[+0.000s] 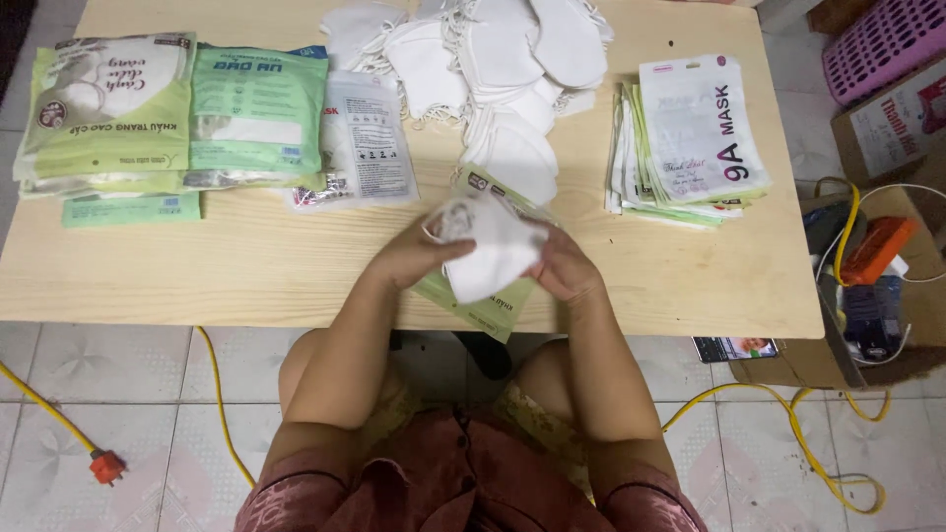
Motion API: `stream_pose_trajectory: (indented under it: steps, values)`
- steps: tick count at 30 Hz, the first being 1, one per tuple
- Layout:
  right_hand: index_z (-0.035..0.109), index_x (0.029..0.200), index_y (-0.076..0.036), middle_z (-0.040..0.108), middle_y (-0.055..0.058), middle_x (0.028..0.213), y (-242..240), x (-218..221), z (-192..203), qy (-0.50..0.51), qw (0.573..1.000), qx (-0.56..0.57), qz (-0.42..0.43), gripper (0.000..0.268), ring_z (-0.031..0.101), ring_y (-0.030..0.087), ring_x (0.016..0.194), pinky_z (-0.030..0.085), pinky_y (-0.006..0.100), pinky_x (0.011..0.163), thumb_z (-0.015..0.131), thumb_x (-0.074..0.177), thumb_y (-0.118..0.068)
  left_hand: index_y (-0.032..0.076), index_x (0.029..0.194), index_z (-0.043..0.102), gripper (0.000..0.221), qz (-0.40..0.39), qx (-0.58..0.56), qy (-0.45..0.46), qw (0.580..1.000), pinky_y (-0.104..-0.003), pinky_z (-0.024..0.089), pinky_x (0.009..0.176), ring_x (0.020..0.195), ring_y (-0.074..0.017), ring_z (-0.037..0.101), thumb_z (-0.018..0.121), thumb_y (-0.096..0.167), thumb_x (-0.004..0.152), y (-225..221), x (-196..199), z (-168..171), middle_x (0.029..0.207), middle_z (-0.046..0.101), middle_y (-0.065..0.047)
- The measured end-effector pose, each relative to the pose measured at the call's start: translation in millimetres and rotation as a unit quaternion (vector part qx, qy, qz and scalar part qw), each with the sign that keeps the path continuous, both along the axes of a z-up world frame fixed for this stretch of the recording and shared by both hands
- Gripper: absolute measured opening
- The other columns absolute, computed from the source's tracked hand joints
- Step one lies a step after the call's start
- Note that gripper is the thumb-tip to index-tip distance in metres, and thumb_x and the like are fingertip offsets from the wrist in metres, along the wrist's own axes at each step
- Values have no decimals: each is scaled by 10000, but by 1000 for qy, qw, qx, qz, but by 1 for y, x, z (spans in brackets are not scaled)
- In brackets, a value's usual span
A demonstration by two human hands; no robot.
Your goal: Inspecting, unfolding, and stacking individual face masks on a table for packaging.
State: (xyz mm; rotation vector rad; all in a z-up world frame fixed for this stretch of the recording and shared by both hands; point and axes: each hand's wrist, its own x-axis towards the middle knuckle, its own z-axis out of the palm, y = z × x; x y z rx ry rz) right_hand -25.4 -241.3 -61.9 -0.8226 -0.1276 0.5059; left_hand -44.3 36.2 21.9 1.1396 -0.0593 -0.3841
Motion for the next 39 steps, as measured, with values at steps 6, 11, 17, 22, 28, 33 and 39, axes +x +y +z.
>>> stream_pose_trajectory:
  steps: [6, 11, 17, 22, 28, 33, 39]
  values:
    - [723, 1235, -23, 771, 71, 1082, 10, -23, 34, -83, 973, -213, 39, 521, 711, 138, 935, 611, 310, 835, 892, 743, -41, -39, 1132, 747, 388, -117, 214, -113, 963, -427, 574, 865, 972, -263, 683, 832, 117, 788, -2, 10, 4, 1031, 749, -194]
    - [680, 1277, -18, 752, 66, 1126, 9, -20, 32, -131, 975, -139, 112, 536, 700, 148, 970, 597, 346, 863, 849, 788, -158, -3, 1069, 776, 311, -129, 233, -115, 957, -365, 573, 829, 909, -213, 653, 840, 53, 770, -4, 6, 13, 971, 735, -103]
    - [764, 1118, -24, 778, 58, 982, 24, -39, 69, -48, 986, -161, 10, 349, 743, 167, 868, 613, 329, 788, 857, 782, -40, 82, 1392, 572, 596, -112, 259, -168, 945, -492, 572, 936, 1078, -381, 685, 815, 67, 848, -11, -7, 64, 1266, 660, -241]
    - [753, 1105, 18, 779, 137, 929, -10, -31, 54, 30, 978, -100, -179, 280, 774, 224, 815, 637, 376, 764, 824, 834, 12, 104, 1589, 370, 1118, -139, 463, -137, 864, -623, 430, 1088, 1325, -543, 494, 932, 423, 677, 9, -26, 78, 1473, 540, -270]
    - [702, 1209, 21, 772, 155, 1071, 6, -22, 78, 46, 953, 4, -298, 389, 765, 292, 966, 635, 440, 894, 807, 836, 48, 182, 1417, 629, 808, -229, 659, -340, 631, -524, 388, 1167, 1479, -466, 361, 921, 426, 703, 8, -58, 6, 1542, 494, -189]
    - [663, 1245, 55, 759, 177, 1093, 8, -25, 68, 38, 943, 28, -329, 467, 757, 318, 989, 626, 480, 917, 838, 812, 52, 309, 1361, 623, 593, -180, 743, -365, 531, -441, 576, 946, 1338, -345, 561, 762, 517, 823, 8, -86, -29, 1373, 613, -38]
    - [691, 1246, 2, 758, 173, 1142, 0, -12, 22, 33, 946, 19, -321, 444, 746, 311, 1034, 624, 444, 936, 841, 830, 34, 101, 1134, 691, 302, -125, 808, -429, 385, -337, 584, 587, 838, -256, 716, 689, 192, 846, -25, -127, -7, 923, 661, -56]
